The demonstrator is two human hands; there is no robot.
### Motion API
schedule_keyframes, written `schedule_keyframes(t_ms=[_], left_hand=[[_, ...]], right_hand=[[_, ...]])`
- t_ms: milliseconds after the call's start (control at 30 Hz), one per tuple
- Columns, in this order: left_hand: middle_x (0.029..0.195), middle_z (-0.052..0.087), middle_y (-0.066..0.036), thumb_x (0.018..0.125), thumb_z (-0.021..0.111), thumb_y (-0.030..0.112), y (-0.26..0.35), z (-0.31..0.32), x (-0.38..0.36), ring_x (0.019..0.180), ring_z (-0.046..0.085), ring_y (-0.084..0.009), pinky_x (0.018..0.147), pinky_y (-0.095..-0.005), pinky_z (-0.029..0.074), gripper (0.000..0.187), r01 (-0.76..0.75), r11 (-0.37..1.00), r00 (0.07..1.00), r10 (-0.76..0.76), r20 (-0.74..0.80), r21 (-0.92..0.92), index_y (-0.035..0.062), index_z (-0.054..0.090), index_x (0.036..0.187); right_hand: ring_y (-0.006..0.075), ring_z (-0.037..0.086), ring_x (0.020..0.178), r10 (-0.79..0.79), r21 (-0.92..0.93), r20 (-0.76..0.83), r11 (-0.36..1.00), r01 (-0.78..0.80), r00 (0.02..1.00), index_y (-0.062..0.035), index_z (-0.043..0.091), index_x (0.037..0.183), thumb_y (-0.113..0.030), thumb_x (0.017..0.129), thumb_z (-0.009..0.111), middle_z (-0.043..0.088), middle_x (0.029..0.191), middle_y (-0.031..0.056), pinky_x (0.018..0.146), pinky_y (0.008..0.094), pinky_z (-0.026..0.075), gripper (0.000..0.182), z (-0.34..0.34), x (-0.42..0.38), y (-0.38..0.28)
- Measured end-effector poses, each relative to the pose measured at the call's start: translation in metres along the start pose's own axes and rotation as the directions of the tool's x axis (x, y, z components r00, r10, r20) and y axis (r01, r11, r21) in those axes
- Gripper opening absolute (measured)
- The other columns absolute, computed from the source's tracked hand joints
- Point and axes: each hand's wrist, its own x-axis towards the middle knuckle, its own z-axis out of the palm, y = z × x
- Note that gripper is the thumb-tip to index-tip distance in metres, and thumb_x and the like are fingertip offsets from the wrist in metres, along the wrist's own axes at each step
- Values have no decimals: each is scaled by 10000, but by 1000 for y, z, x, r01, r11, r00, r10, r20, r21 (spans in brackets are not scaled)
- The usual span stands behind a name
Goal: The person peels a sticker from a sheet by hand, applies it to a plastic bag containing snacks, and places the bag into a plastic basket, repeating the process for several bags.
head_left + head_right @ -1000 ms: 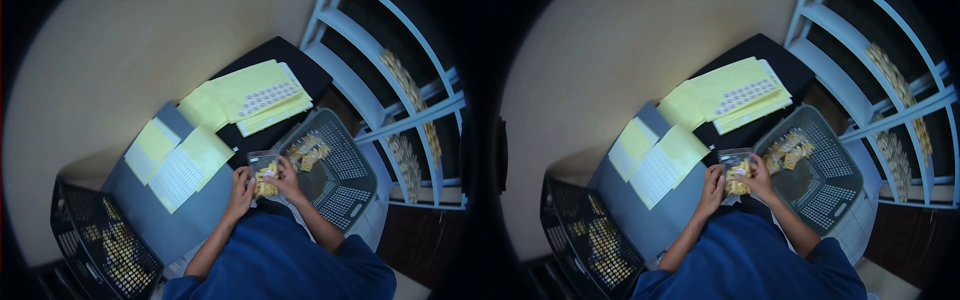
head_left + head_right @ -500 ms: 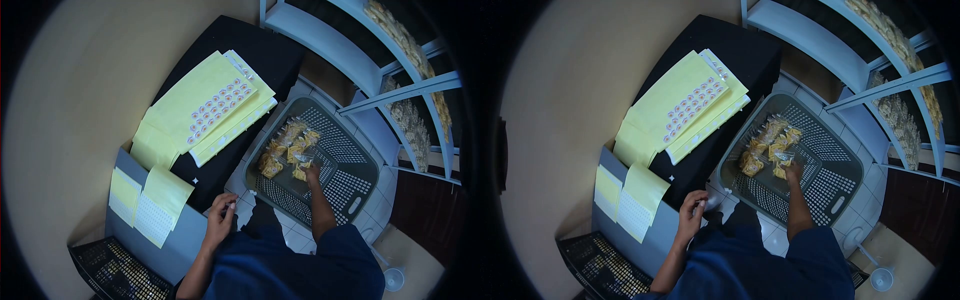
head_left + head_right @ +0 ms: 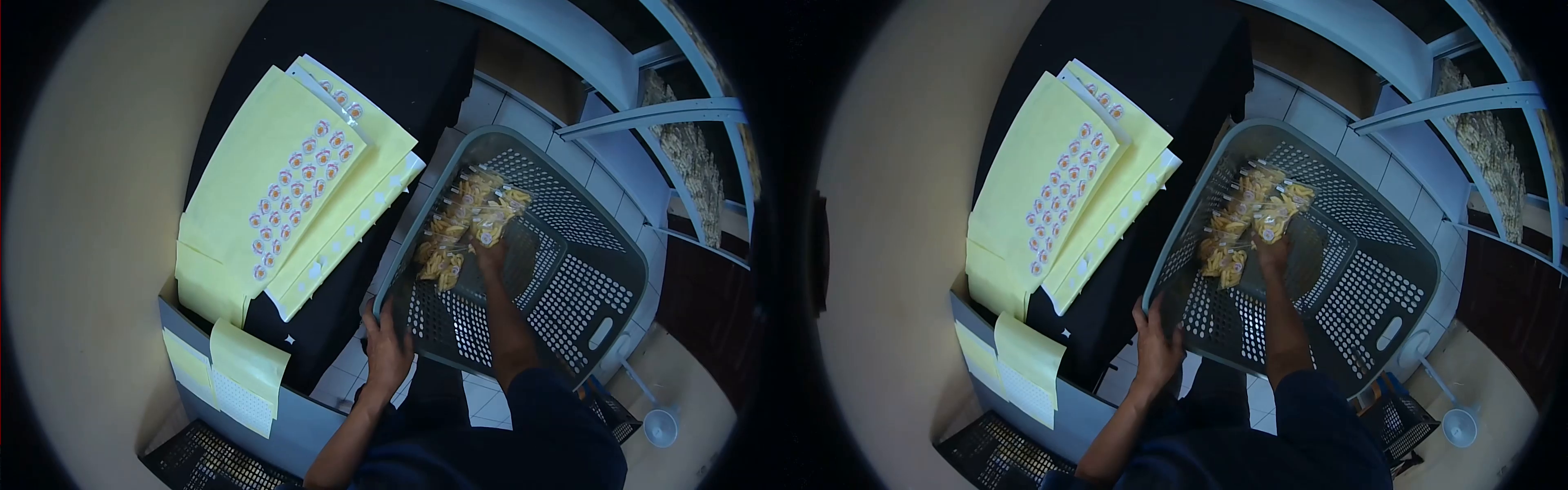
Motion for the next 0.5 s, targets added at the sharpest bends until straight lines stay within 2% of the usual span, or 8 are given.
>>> schedule_keyframes(t_ms=[100,167,200,300,400,500], left_hand=[[1520,232,-333,864,668,-18,-5,1,-1,1325,434,-551,1076,-528,459,715,-7,999,1000,7,-3,53,28,345,1500],[1518,232,-310,862,686,-6,-10,4,-1,1319,459,-532,1101,-499,457,727,-14,998,1000,15,-12,66,72,355,1504],[1518,232,-309,863,684,-7,-8,4,-2,1322,456,-530,1101,-500,457,721,-10,999,1000,11,-9,52,74,359,1502],[1520,228,-305,869,678,-8,-1,0,-2,1332,447,-525,1101,-500,457,704,-3,1000,1000,3,-8,19,77,371,1497],[1527,217,-300,879,672,-2,-1,0,-1,1339,439,-525,1103,-499,454,683,-8,1000,1000,8,-7,6,77,381,1491],[1535,200,-299,887,668,5,-4,3,-2,1343,434,-526,1107,-495,454,663,-29,999,1000,28,6,16,77,390,1484]], right_hand=[[443,485,1306,-79,287,-49,954,90,996,31,360,1478,-531,636,902,455,1449,271,1122,475,408,1148,10,35,0],[433,463,1326,38,-27,-121,999,-42,992,45,324,1486,-508,615,926,438,1459,270,1141,460,383,1194,-11,10,-60],[428,452,1337,87,-179,-170,977,-117,982,53,306,1490,-496,605,938,430,1463,269,1151,453,371,1219,-21,-4,-83],[420,406,1379,134,-225,-305,952,-208,943,64,205,1522,-465,552,978,375,1501,276,1182,441,325,1349,-24,-6,-85],[405,398,1386,-215,-150,-352,974,172,911,74,125,1534,-415,542,998,341,1509,285,1198,429,301,1409,-30,17,-59],[390,388,1393,-336,292,-212,874,387,918,77,128,1532,-368,579,994,349,1498,280,1209,416,287,1363,-26,36,-52]])
